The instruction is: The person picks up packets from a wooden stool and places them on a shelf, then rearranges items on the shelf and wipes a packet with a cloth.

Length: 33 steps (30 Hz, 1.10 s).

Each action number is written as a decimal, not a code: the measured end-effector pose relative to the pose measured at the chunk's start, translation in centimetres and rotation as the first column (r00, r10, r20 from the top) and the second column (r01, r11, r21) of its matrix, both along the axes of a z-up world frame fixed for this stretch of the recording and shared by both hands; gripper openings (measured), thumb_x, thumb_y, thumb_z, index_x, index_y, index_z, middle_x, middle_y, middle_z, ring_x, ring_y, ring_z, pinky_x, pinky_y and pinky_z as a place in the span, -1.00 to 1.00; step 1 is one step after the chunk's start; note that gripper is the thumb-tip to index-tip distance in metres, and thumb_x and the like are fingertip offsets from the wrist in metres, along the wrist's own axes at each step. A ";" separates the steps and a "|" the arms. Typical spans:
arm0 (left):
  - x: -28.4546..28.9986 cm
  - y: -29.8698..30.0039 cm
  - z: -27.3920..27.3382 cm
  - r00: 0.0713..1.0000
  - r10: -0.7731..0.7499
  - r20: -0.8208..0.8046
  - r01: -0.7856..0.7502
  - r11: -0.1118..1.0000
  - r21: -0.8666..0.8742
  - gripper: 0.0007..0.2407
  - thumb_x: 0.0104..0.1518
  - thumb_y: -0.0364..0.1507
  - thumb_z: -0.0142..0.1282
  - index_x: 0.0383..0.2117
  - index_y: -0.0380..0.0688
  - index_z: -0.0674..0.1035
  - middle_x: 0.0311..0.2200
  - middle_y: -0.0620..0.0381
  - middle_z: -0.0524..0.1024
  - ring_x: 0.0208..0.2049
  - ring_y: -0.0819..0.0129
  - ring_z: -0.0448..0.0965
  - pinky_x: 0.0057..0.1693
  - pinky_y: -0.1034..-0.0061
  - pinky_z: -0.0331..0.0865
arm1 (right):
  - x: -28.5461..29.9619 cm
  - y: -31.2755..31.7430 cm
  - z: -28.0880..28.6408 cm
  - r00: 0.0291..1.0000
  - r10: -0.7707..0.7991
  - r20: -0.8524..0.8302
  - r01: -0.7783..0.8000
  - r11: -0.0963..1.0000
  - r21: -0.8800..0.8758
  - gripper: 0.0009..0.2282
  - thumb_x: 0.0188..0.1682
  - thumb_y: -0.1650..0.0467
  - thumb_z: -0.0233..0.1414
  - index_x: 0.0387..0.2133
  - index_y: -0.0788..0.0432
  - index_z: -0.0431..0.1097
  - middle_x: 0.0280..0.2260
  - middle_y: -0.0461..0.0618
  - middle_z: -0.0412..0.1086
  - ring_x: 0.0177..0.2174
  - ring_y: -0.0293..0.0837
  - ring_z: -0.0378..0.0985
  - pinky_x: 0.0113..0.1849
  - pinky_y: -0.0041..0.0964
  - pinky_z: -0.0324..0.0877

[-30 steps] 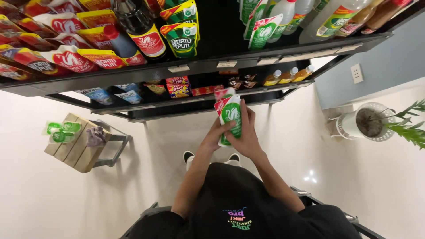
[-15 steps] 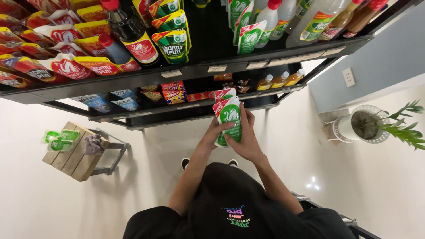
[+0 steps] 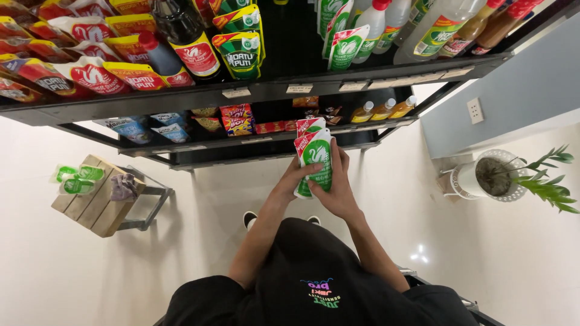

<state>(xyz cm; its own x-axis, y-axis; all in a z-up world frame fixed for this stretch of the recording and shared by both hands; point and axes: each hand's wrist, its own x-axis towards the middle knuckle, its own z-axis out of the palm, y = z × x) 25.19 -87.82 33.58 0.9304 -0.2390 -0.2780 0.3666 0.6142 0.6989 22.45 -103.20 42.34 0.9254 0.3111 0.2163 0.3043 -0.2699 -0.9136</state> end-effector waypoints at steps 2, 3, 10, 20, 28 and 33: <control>-0.1 0.1 0.3 0.999 0.019 -0.034 -0.018 0.999 0.029 -0.38 -0.01 -0.46 0.35 0.23 -0.17 0.31 -0.02 0.01 0.53 -0.01 0.20 0.59 0.03 0.30 0.56 | -0.1 0.1 0.0 1.000 0.000 -0.008 0.000 1.000 0.010 -0.08 -0.12 0.49 0.15 0.46 0.22 -0.38 0.30 0.31 -0.15 0.28 0.23 0.04 0.20 -0.02 0.24; -0.1 0.3 0.7 1.000 0.010 0.012 -0.011 0.998 0.057 -0.40 0.03 -0.42 0.35 0.22 -0.20 0.32 -0.01 0.01 0.54 0.00 0.22 0.59 0.04 0.34 0.55 | -0.1 0.2 0.0 1.000 -0.004 -0.021 0.004 1.000 0.012 -0.08 -0.10 0.48 0.16 0.45 0.23 -0.38 0.30 0.32 -0.16 0.28 0.22 0.04 0.20 -0.02 0.24; -0.2 1.5 0.9 0.979 -0.035 0.200 -0.008 0.978 0.210 -0.44 0.10 -0.38 0.37 0.21 -0.27 0.37 0.01 0.06 0.56 0.02 0.36 0.57 0.10 0.46 0.48 | -0.5 0.8 -0.3 1.000 0.013 0.024 -0.013 1.000 0.018 -0.16 0.01 0.48 0.12 0.45 0.33 -0.37 0.29 0.32 -0.02 0.28 0.22 0.07 0.27 0.01 0.13; -0.2 2.3 -4.0 0.977 0.152 0.149 -0.165 0.983 0.079 -0.55 0.11 -0.50 0.24 0.17 -0.23 0.43 0.00 0.08 0.59 -0.01 0.35 0.61 0.10 0.46 0.50 | -0.3 2.4 0.7 0.961 0.193 0.198 -0.086 0.889 -0.451 -0.46 0.20 0.32 -0.23 0.44 0.27 -0.11 0.48 0.31 -0.31 0.44 0.36 -0.35 0.34 0.21 -0.29; -0.6 4.7 1.2 0.963 0.220 0.153 -0.244 0.957 0.160 -0.59 0.11 -0.51 0.33 0.09 -0.29 0.46 -0.09 0.04 0.61 -0.08 0.30 0.63 0.06 0.37 0.54 | 4.8 1.8 -1.8 0.975 0.029 0.220 0.087 0.863 -0.498 -0.43 0.24 0.32 -0.34 0.47 0.31 -0.33 0.47 0.36 -0.50 0.42 0.38 -0.46 0.31 0.32 -0.42; 0.3 3.5 -2.6 0.961 0.245 0.126 -0.260 0.957 0.128 -0.54 0.08 -0.41 0.34 0.12 -0.24 0.46 -0.06 0.06 0.60 -0.06 0.31 0.63 0.05 0.37 0.54 | 2.2 3.1 1.3 0.963 0.076 0.258 0.040 0.908 -0.418 -0.42 0.27 0.27 -0.28 0.47 0.24 -0.34 0.48 0.26 -0.48 0.45 0.30 -0.47 0.35 0.25 -0.36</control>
<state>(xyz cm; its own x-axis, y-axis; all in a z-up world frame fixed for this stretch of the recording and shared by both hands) 25.48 -84.32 31.00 0.9814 0.0425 -0.1873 0.1305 0.5683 0.8124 24.68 -100.07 43.65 0.8463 0.4422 0.2972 0.5252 -0.5987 -0.6048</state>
